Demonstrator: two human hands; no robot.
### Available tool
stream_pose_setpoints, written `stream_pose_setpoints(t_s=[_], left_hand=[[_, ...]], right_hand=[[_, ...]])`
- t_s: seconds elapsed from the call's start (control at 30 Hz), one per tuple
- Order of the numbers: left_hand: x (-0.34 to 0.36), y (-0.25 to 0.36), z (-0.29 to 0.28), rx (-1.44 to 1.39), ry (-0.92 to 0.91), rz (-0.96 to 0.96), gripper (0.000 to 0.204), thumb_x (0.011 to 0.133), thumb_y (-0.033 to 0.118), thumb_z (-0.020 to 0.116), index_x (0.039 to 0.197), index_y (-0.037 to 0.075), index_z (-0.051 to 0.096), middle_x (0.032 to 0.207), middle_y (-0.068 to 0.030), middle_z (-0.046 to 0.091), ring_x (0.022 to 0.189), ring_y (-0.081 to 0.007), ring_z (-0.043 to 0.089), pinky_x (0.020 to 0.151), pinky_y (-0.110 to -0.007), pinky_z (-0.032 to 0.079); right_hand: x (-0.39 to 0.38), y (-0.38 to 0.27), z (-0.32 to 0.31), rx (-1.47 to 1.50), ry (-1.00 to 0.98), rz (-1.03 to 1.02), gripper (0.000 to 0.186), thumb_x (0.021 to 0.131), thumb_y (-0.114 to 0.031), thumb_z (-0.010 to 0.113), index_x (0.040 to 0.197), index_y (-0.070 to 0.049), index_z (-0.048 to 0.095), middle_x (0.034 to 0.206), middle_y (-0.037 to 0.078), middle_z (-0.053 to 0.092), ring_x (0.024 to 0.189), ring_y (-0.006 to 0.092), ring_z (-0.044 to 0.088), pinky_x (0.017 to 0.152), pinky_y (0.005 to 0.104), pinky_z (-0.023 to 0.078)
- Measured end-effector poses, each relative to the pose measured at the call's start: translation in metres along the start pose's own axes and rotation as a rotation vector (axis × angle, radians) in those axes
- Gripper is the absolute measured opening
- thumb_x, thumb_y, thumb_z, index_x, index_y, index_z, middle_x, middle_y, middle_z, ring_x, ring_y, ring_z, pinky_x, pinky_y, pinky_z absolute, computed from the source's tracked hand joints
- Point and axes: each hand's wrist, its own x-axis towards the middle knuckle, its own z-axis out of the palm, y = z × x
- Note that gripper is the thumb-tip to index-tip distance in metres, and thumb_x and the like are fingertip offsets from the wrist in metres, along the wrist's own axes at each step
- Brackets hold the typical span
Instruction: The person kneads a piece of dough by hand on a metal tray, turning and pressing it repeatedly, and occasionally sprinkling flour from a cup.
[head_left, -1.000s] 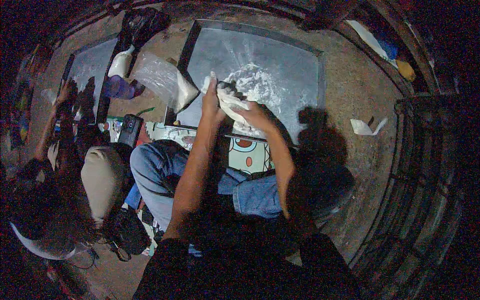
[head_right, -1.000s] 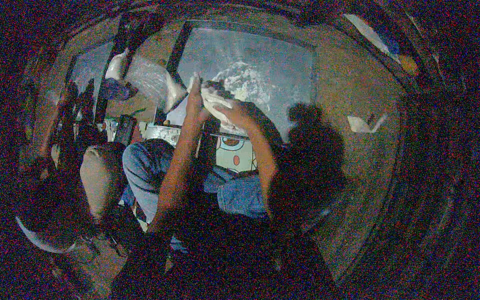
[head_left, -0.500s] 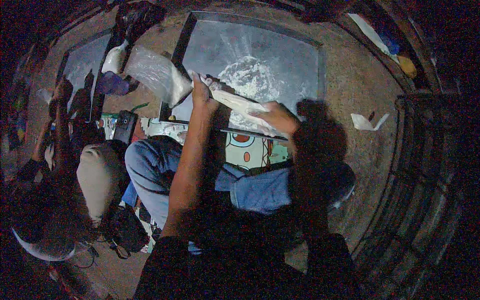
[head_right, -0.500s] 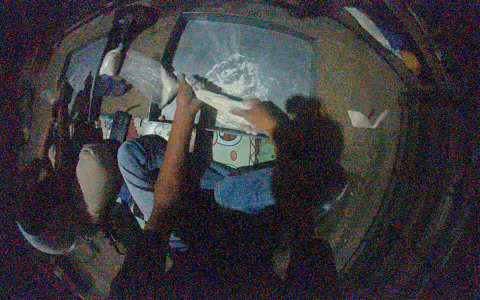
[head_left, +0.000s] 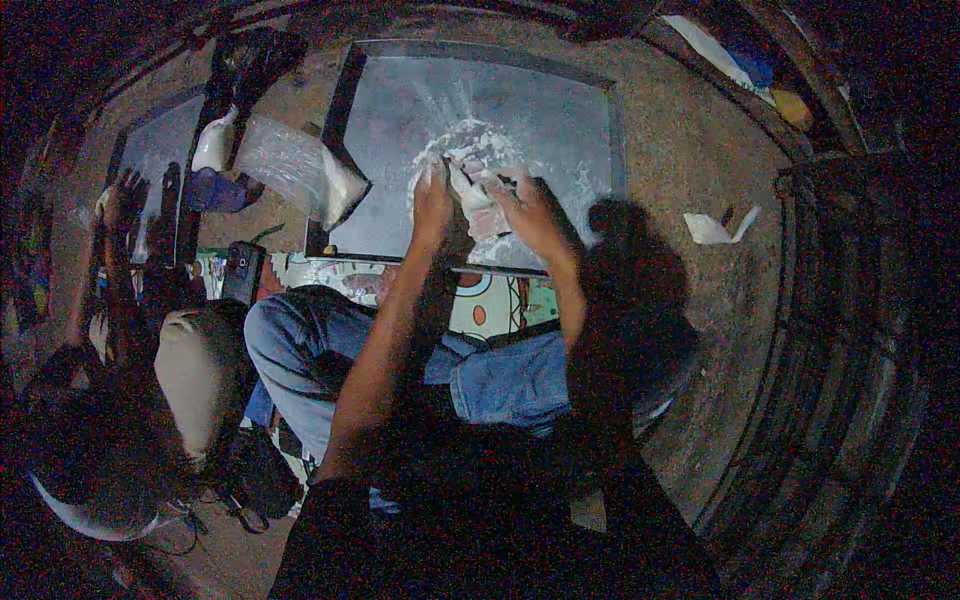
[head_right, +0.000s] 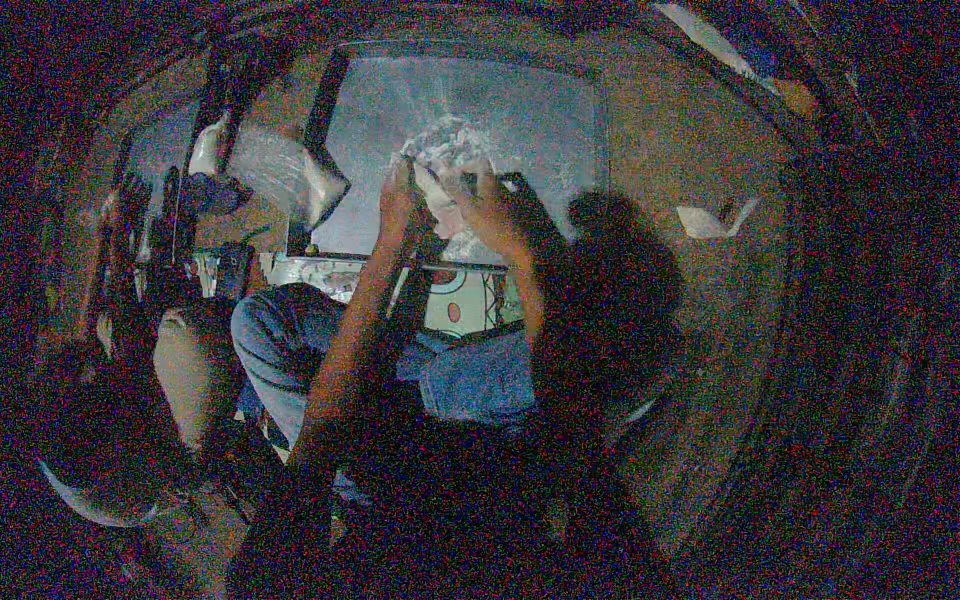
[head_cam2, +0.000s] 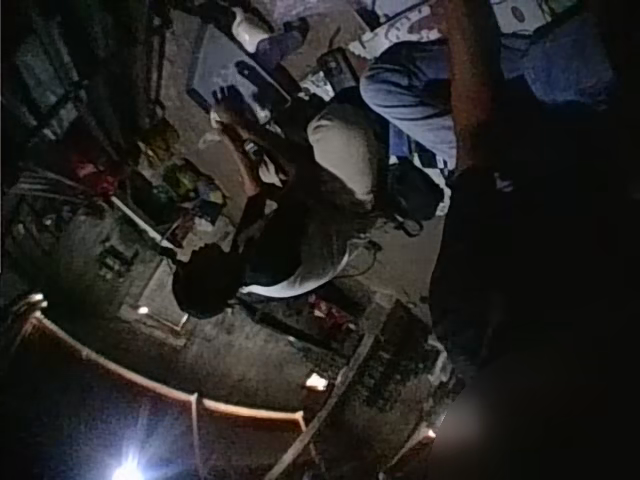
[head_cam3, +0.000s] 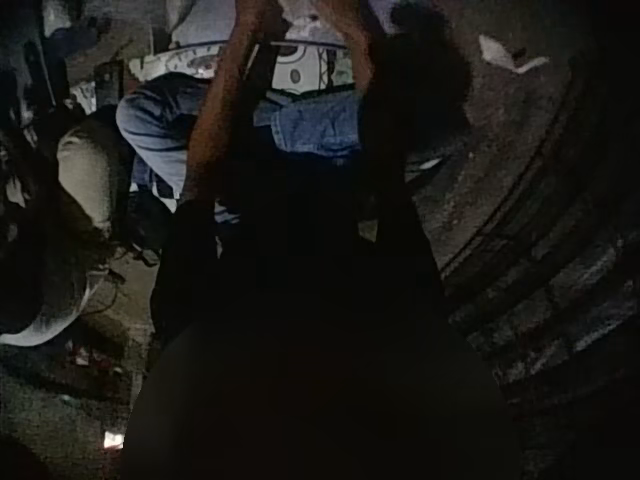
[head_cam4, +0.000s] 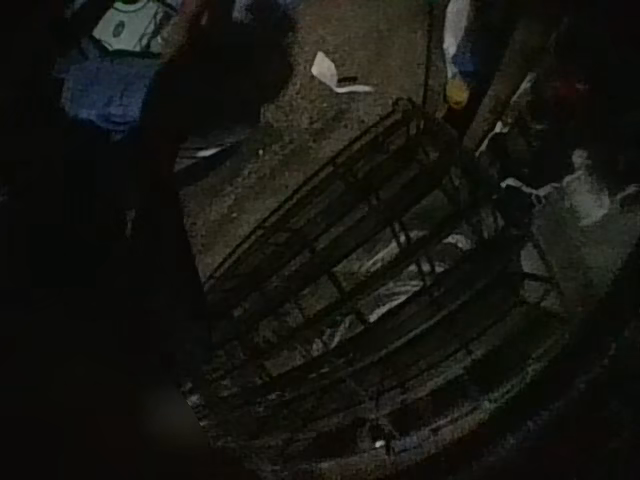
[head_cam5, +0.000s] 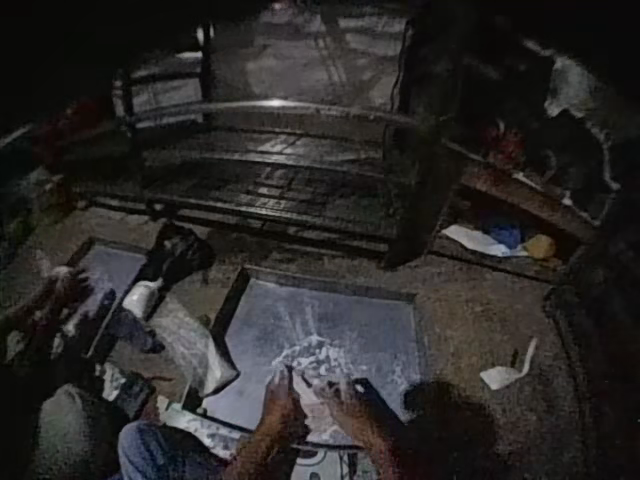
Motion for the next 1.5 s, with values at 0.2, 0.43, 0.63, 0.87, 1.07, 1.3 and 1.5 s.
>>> stream_pose_setpoints(t_s=[0.2,0.43,0.63,0.87,1.07,1.3,1.5], left_hand=[[0.012,-0.029,-0.008,-0.172,0.0,-0.169,0.055,0.095,0.051,0.03,0.113,0.004,0.052,0.101,-0.0137,0.062,0.084,-0.0242,0.062,0.071,-0.036,0.051],[0.025,-0.052,-0.008,-0.575,-0.045,-0.286,0.059,0.093,0.055,0.033,0.121,0.005,0.047,0.109,-0.014,0.059,0.094,-0.028,0.06,0.075,-0.041,0.052],[-0.008,-0.007,0.008,-0.451,-0.124,-0.076,0.036,0.08,0.002,0.064,0.112,0.001,0.049,0.1,-0.0119,0.061,0.086,-0.0221,0.063,0.072,-0.033,0.053],[-0.001,-0.003,-0.016,-0.441,0.117,-0.252,0.019,0.086,0.015,0.06,0.099,0.001,0.057,0.09,-0.0114,0.064,0.077,-0.0227,0.065,0.068,-0.035,0.056],[0.004,-0.011,-0.002,-0.81,-0.154,-0.261,0.036,0.093,0.035,0.046,0.11,0.003,0.052,0.109,-0.0139,0.06,0.099,-0.0281,0.059,0.086,-0.041,0.049],[-0.011,-0.021,-0.002,0.701,-0.088,0.504,0.037,0.084,0.03,0.063,0.104,0.0,0.052,0.094,-0.0154,0.062,0.083,-0.0191,0.06,0.073,-0.033,0.047],[-0.032,0.015,0.019,0.564,-0.172,0.182,0.045,0.074,0.03,0.075,0.101,0.001,0.053,0.088,-0.0125,0.064,0.081,-0.0183,0.062,0.073,-0.031,0.049]], right_hand=[[-0.004,-0.015,0.005,-0.235,-0.055,0.015,0.041,0.083,-0.032,0.062,0.112,-0.004,0.052,0.102,0.021,0.061,0.097,0.0342,0.059,0.083,0.0393,0.045],[-0.009,-0.01,0.013,-0.197,0.038,-0.202,0.037,0.077,-0.02,0.069,0.108,-0.006,0.055,0.097,0.016,0.064,0.09,0.0314,0.063,0.077,0.0372,0.049],[-0.014,-0.018,0.013,-0.17,0.076,-0.247,0.047,0.07,-0.017,0.074,0.111,-0.007,0.052,0.091,0.016,0.065,0.086,0.032,0.063,0.076,0.0375,0.049],[-0.003,-0.013,0.037,0.054,0.422,-0.063,0.038,0.074,-0.022,0.073,0.101,-0.004,0.055,0.085,0.013,0.063,0.08,0.0258,0.061,0.071,0.0374,0.047],[0.021,0.066,0.063,0.06,0.328,-0.027,0.036,0.09,-0.032,0.046,0.106,-0.002,0.058,0.096,0.021,0.061,0.088,0.0328,0.059,0.079,0.0424,0.046],[0.028,0.085,0.065,-0.202,0.33,0.028,0.027,0.084,-0.023,0.05,0.102,-0.005,0.06,0.089,0.018,0.063,0.076,0.0363,0.062,0.069,0.0434,0.049],[0.008,0.05,0.033,-0.323,0.569,0.079,0.016,0.071,-0.017,0.063,0.079,-0.003,0.064,0.072,0.017,0.063,0.07,0.0345,0.062,0.064,0.0427,0.047]])
